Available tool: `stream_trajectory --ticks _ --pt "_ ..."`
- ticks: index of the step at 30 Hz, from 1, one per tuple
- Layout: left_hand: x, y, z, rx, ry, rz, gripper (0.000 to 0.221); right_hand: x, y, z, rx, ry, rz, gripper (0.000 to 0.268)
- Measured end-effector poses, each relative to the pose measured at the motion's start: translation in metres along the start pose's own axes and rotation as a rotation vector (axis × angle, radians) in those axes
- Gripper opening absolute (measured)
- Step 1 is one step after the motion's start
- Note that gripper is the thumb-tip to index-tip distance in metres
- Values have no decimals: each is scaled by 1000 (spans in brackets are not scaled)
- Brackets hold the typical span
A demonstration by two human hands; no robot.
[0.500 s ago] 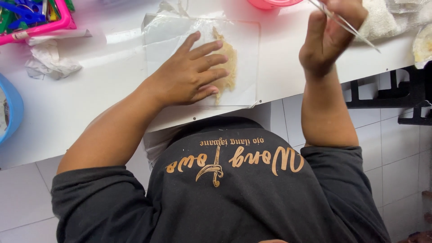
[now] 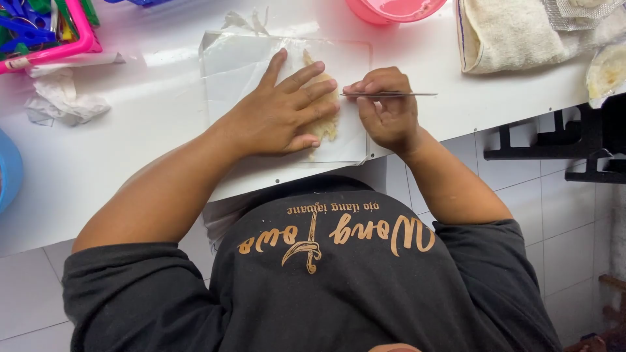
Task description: A person uses tweezers to clean and shape a bird's nest on a mold in a processing area.
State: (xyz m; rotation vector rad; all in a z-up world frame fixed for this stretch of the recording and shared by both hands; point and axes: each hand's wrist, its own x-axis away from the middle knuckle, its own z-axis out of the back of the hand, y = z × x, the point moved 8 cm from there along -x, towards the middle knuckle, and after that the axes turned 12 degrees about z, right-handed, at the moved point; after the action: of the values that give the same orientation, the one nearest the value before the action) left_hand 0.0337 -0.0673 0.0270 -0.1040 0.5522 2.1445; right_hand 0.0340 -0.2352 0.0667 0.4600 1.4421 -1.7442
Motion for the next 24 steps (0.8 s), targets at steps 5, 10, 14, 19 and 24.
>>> stream_trajectory --ticks 5,10,14,19,24 --pt "0 -1 -4 -36 -18 6 63 9 6 -2 73 -55 66 35" --pt "-1 0 -3 -54 -18 16 62 10 7 -7 123 -85 62 29" --pt "-1 -1 -3 -39 -29 21 62 9 5 -6 152 -88 106 34" --pt "-1 -1 -3 -51 -13 14 60 10 7 -9 221 -123 99 28" --pt "-1 -1 -3 -51 -12 25 58 8 5 -6 183 -80 110 29"
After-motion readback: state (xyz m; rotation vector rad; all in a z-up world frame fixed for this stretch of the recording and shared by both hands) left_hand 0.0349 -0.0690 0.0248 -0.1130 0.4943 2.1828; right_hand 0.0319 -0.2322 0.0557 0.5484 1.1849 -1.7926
